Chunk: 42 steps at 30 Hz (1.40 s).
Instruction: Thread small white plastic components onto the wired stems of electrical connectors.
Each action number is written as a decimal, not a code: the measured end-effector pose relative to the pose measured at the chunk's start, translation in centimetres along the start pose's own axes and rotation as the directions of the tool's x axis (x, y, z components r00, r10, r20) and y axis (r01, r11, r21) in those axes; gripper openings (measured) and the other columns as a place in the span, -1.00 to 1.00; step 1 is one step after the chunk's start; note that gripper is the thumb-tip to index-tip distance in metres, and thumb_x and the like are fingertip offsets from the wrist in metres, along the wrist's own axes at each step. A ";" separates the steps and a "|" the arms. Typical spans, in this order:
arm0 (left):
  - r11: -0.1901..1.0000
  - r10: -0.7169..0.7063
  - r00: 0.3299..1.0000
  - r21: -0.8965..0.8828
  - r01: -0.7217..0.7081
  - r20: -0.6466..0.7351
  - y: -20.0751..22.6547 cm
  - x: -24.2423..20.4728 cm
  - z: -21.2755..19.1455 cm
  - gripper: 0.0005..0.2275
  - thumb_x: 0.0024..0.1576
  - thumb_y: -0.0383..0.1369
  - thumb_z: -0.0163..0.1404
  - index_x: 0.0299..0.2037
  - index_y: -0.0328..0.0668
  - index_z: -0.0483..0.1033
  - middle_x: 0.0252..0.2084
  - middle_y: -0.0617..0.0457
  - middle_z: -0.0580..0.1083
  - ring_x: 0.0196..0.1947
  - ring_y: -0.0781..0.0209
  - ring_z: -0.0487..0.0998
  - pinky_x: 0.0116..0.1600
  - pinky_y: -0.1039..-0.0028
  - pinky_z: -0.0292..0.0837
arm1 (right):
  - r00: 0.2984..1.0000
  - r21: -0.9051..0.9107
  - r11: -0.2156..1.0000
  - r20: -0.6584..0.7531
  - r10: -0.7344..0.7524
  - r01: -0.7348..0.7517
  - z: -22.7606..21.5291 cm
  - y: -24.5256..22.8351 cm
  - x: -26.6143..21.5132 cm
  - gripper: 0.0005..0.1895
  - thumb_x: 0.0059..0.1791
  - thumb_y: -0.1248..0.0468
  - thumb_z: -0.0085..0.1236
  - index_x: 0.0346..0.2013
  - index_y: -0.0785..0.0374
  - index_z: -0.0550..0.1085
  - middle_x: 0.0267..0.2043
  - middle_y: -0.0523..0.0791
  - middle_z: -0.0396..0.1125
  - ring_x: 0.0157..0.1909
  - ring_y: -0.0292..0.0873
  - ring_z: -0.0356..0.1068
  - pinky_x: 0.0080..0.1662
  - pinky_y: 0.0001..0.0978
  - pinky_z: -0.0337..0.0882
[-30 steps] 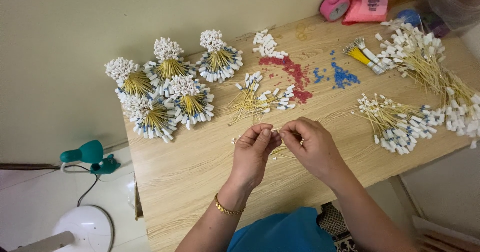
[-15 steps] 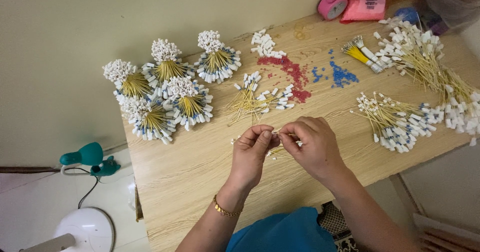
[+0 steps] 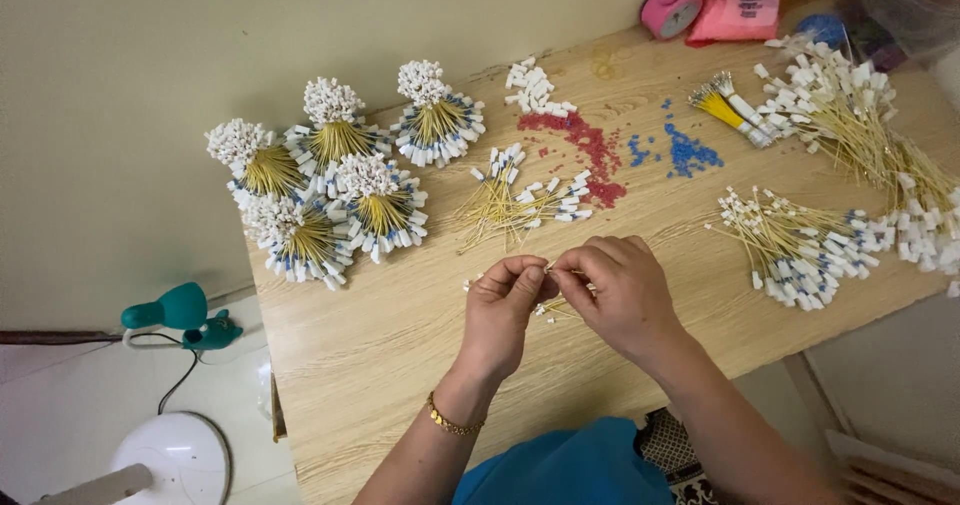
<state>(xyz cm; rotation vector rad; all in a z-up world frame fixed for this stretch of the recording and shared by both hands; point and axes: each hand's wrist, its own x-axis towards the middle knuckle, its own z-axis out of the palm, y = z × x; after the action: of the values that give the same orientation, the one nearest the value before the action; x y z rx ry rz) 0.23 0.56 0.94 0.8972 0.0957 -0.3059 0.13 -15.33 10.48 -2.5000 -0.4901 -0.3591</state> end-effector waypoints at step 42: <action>0.374 0.378 0.921 0.893 -0.249 0.098 -0.3 0.9 -3.2 -0.79 0.17 -0.41 0.16 -0.02 -0.24 0.56 -0.27 -0.02 0.58 -0.29 0.19 0.59 -0.21 0.40 0.53 | 0.847 -0.376 0.879 0.324 0.421 -0.294 10.5 20.7 6.2 -0.73 -0.04 0.11 0.28 -0.09 0.10 0.58 -0.11 -0.09 0.47 -0.05 -0.03 0.46 -0.01 -0.11 0.44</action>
<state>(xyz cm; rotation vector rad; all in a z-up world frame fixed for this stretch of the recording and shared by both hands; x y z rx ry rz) 1.17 2.70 -1.50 2.0092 -0.1596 0.1164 15.83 -23.72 -5.60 -2.9146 -0.0974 0.2529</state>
